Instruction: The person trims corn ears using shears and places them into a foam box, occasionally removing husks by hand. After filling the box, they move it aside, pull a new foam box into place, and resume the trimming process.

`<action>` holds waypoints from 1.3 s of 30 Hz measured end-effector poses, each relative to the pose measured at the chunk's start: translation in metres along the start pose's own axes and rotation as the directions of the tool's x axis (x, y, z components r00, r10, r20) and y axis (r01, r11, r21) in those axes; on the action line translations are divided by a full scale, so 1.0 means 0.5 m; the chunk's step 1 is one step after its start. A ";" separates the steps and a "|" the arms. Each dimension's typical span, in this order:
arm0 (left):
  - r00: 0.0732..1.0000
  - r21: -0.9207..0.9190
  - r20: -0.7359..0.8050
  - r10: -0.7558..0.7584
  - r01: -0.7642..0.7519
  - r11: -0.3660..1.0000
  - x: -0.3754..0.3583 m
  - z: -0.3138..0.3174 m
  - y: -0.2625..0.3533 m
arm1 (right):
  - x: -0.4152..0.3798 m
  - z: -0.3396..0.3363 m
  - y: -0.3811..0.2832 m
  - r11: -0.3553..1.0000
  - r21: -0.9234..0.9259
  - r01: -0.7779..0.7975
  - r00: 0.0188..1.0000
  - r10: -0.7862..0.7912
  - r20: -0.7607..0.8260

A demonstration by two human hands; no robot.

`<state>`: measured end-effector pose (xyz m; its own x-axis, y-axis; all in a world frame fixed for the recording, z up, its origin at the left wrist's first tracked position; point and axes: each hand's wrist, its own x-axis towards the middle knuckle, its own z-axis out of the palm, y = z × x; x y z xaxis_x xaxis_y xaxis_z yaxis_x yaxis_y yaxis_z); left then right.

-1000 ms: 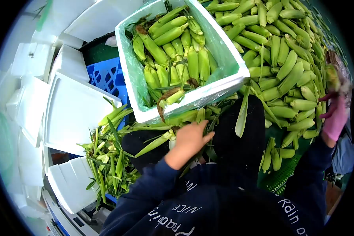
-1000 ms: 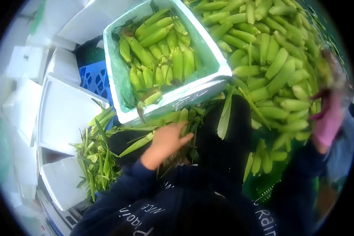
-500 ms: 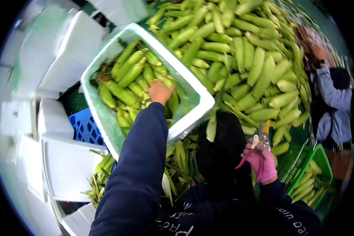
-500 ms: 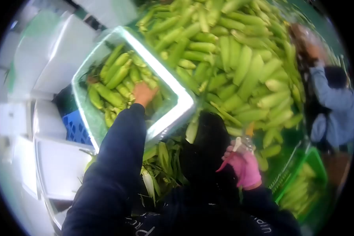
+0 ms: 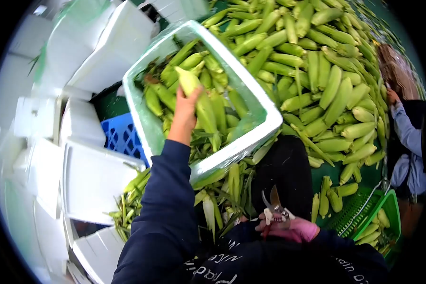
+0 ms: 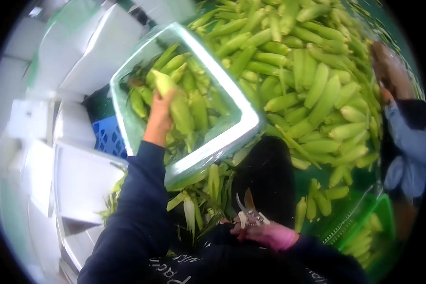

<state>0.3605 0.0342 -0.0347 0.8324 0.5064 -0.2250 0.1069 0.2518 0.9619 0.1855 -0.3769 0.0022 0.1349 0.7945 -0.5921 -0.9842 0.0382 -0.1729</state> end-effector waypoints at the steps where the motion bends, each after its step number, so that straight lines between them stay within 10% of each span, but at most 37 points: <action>1: 0.991 -0.198 0.114 0.075 -0.051 0.979 -0.012 -0.062 0.040 | 0.000 0.013 0.000 1.000 -0.028 -0.001 1.000 0.001 0.016; 4: 0.973 -0.770 0.077 0.218 -0.080 0.633 -0.151 -0.135 0.163 | 0.040 0.022 -0.037 0.996 -0.094 0.003 0.991 0.009 0.133; 7: 0.992 -0.857 0.075 0.097 0.015 0.514 -0.299 -0.156 0.199 | 0.072 0.103 -0.072 0.895 -0.359 0.265 0.962 -0.221 0.159; 11: 0.999 -0.147 0.023 0.040 -0.036 0.988 -0.477 -0.182 0.180 | 0.106 0.195 -0.128 0.183 -0.826 0.533 0.775 -0.496 0.391; 14: 0.983 0.461 0.021 0.182 -0.171 0.871 -0.566 -0.157 0.175 | 0.112 0.250 -0.140 -0.208 -0.833 0.512 0.702 -0.457 0.546; 24: 0.939 0.706 0.341 -0.050 -0.221 0.673 -0.650 -0.134 0.111 | 0.098 0.273 -0.130 -0.696 -0.571 0.435 0.674 -0.168 0.719; 27: 0.909 0.627 0.402 -0.108 -0.187 0.756 -0.663 -0.142 0.087 | 0.093 0.237 -0.104 -0.597 -0.724 0.345 0.811 -0.198 0.550; 30: 0.596 0.383 0.802 -0.023 -0.485 0.786 -0.664 -0.166 0.067 | 0.079 0.251 -0.101 0.272 -0.962 0.029 0.986 0.150 0.072; 34: 0.850 -0.040 0.478 -0.223 0.275 0.960 -0.695 -0.187 0.045 | 0.105 0.260 -0.038 0.670 -0.717 0.194 0.972 -0.035 0.231; 36: 0.906 0.236 0.403 -0.126 0.031 0.971 -0.689 -0.199 0.078 | 0.112 0.251 -0.021 0.752 -0.638 0.169 0.984 -0.096 0.147; 37: 0.851 0.550 0.514 0.107 -0.422 0.721 -0.681 -0.210 0.075 | 0.118 0.235 0.002 0.772 -0.614 0.165 0.986 -0.111 0.126; 39: 0.539 0.462 0.817 0.202 -0.823 0.330 -0.678 -0.173 0.112 | 0.126 0.220 0.022 0.804 -0.570 0.173 0.984 -0.113 0.139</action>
<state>0.0372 -0.0520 0.0820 0.9151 -0.3502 0.2001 -0.3991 -0.7146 0.5745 0.1705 -0.2600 0.0496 0.2275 0.8618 -0.4534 -0.7023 -0.1773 -0.6894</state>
